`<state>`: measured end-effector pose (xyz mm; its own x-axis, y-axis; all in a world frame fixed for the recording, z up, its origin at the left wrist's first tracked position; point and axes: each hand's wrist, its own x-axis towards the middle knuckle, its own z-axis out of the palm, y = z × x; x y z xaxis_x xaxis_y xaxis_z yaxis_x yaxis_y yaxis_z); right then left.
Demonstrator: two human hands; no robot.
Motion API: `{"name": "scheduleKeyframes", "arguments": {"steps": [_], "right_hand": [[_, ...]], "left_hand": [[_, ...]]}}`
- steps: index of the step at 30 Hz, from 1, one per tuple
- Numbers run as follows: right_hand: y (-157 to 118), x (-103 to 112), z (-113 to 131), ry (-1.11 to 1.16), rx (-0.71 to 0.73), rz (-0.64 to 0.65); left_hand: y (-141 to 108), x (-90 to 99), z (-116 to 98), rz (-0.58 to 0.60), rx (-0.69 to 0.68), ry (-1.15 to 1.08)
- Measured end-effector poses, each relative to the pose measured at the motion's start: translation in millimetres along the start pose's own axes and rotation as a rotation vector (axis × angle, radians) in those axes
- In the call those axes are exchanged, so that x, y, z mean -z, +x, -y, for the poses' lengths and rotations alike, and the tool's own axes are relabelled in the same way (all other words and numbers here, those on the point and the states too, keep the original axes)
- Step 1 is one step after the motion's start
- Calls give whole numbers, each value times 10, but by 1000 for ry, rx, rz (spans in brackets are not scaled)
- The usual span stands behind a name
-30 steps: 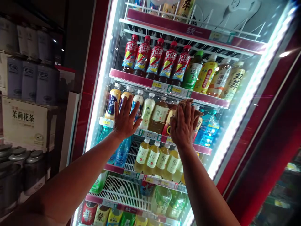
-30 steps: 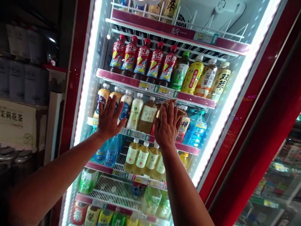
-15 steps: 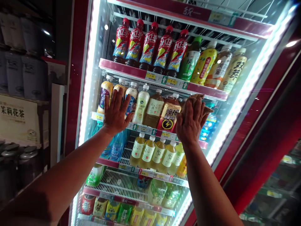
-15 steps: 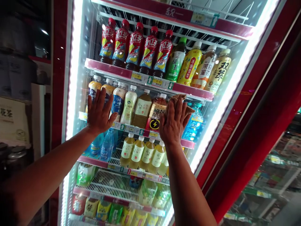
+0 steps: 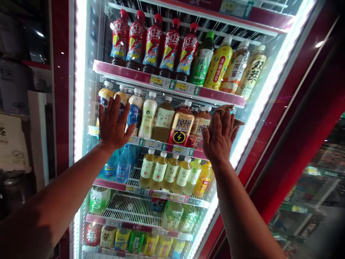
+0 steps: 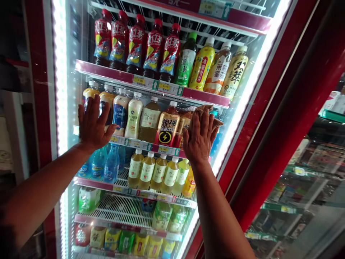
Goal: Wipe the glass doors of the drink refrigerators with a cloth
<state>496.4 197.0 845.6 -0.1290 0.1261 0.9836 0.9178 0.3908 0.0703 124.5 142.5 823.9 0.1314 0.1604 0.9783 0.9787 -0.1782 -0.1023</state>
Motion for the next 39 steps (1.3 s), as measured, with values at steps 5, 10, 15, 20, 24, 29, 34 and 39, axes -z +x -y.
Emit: {"name": "scheduleKeyframes", "arguments": {"steps": [5,10,15,20,24,29,34,39], "right_hand": [[-89,39,-41,-34,64,39],[-256,153,-357,-60,116,74],[-12,173,-599,-108,42,5],[-67,172,-635,-103,94,18],[-264,268,-823,-120,114,73],[-11,370,-1120,-112,-17,51],[102,362,-1205,-66,-23,29],[-145,377,-1324,-84,19,56]], "left_hand": [[-5,-3,3,-30,-27,-7],[-11,-24,13,-59,-32,17],[-31,-50,22,-92,-46,10],[-49,-84,58,-127,-74,24],[-47,-104,76,-162,-94,21],[-45,-109,82,-173,-92,19],[-51,-106,69,-168,-77,31],[-49,-78,3,-145,-25,54]]}}
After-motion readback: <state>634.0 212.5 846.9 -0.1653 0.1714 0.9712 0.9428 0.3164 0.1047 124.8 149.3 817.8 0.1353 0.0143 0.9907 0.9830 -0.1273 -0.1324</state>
